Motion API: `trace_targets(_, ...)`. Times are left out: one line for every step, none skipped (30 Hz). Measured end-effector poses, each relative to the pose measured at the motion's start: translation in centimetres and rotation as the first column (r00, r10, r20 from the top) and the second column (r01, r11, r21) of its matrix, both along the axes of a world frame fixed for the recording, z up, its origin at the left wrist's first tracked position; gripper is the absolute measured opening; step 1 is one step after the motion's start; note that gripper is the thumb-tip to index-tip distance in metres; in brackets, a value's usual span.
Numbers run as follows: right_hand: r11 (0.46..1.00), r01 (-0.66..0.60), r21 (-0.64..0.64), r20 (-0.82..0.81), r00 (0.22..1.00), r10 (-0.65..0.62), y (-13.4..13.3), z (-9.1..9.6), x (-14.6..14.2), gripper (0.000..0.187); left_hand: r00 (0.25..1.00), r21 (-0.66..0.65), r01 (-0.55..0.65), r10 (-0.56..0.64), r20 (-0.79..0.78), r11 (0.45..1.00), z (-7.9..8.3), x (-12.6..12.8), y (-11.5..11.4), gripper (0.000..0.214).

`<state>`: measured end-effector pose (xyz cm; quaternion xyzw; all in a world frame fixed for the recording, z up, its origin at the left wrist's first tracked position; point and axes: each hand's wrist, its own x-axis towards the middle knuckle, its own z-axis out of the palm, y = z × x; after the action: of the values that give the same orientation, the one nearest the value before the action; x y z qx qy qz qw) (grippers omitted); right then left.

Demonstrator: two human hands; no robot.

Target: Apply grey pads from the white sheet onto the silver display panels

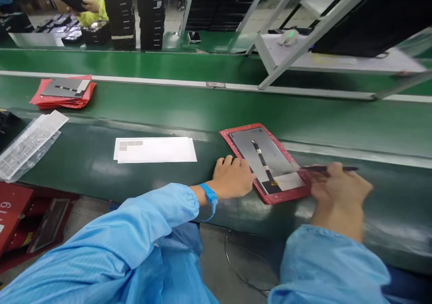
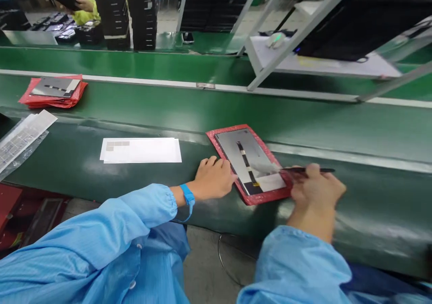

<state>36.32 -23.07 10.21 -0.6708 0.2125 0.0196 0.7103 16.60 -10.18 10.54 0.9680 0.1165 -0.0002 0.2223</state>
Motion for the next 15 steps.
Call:
trace_targets(1.0,0.005,-0.003,-0.04,0.999,-0.005,-0.3,-0.4,-0.4,0.024,1.0,0.013,-0.009,0.009,0.011,1.0,-0.3,0.1,-0.5,0.048)
trace_targets(1.0,0.003,-0.001,-0.064,0.998,-0.004,-0.6,-0.7,-0.9,0.025,1.0,0.023,-0.013,0.012,0.021,1.0,-0.5,0.0,-0.8,0.05)
trace_targets(1.0,0.0,0.005,-0.07,0.998,0.0,-0.8,-1.0,-1.6,0.026,0.999,0.031,-0.011,0.01,0.031,0.999,-0.7,-0.1,-0.9,0.051)
trace_targets(1.0,-0.002,0.012,-0.07,0.998,0.003,-1.1,-1.2,-2.5,0.026,0.999,0.038,-0.004,0.002,0.041,0.999,-0.9,-0.3,-0.9,0.05)
trace_targets(1.0,-0.005,0.022,-0.068,0.998,0.007,-1.3,-1.4,-3.5,0.026,0.999,0.044,0.006,-0.008,0.048,0.999,-1.0,-0.7,-0.7,0.049)
trace_targets(0.999,-0.013,0.035,-0.067,0.998,0.015,-1.6,-1.6,-4.7,0.027,0.999,0.049,0.015,-0.017,0.051,0.999,-1.2,-1.2,-0.4,0.048)
trace_targets(0.998,-0.027,0.052,-0.068,0.997,0.03,-1.8,-1.8,-6.0,0.027,0.998,0.052,0.022,-0.025,0.049,0.998,-1.4,-1.8,0.1,0.047)
trace_targets(0.996,-0.049,0.076,-0.073,0.996,0.055,-2.1,-2.0,-7.5,0.027,0.999,0.054,0.027,-0.03,0.042,0.998,-1.5,-2.6,0.6,0.047)
trace_targets(0.991,-0.078,0.105,-0.08,0.993,0.086,-2.3,-2.3,-9.1,0.025,0.999,0.056,0.033,-0.034,0.032,0.998,-1.7,-3.6,1.2,0.048)
trace_targets(0.985,-0.109,0.137,-0.093,0.988,0.122,-2.6,-2.6,-10.7,0.022,0.999,0.059,0.039,-0.04,0.018,0.998,-1.9,-4.8,1.8,0.05)
trace_targets(0.976,-0.138,0.17,-0.099,0.983,0.156,-2.8,-2.9,-12.4,0.02,0.999,0.062,0.043,-0.043,0.004,0.997,-2.0,-6.2,2.4,0.052)
trace_targets(0.966,-0.165,0.199,-0.096,0.978,0.187,-3.1,-3.2,-13.8,0.021,0.999,0.065,0.044,-0.044,-0.009,0.997,-2.1,-7.6,2.9,0.054)
trace_targets(0.958,-0.187,0.219,-0.079,0.975,0.209,-3.4,-3.4,-15.2,0.024,0.999,0.068,0.045,-0.043,-0.019,0.997,-2.1,-9.0,3.3,0.057)
trace_targets(0.953,-0.198,0.228,-0.052,0.975,0.215,-3.7,-3.6,-16.2,0.03,0.999,0.069,0.045,-0.043,-0.026,0.997,-2.1,-10.4,3.6,0.059)
trace_targets(0.954,-0.198,0.224,-0.018,0.978,0.207,-4.0,-3.7,-17.0,0.037,0.999,0.069,0.045,-0.043,-0.027,0.997,-2.1,-11.6,3.6,0.06)
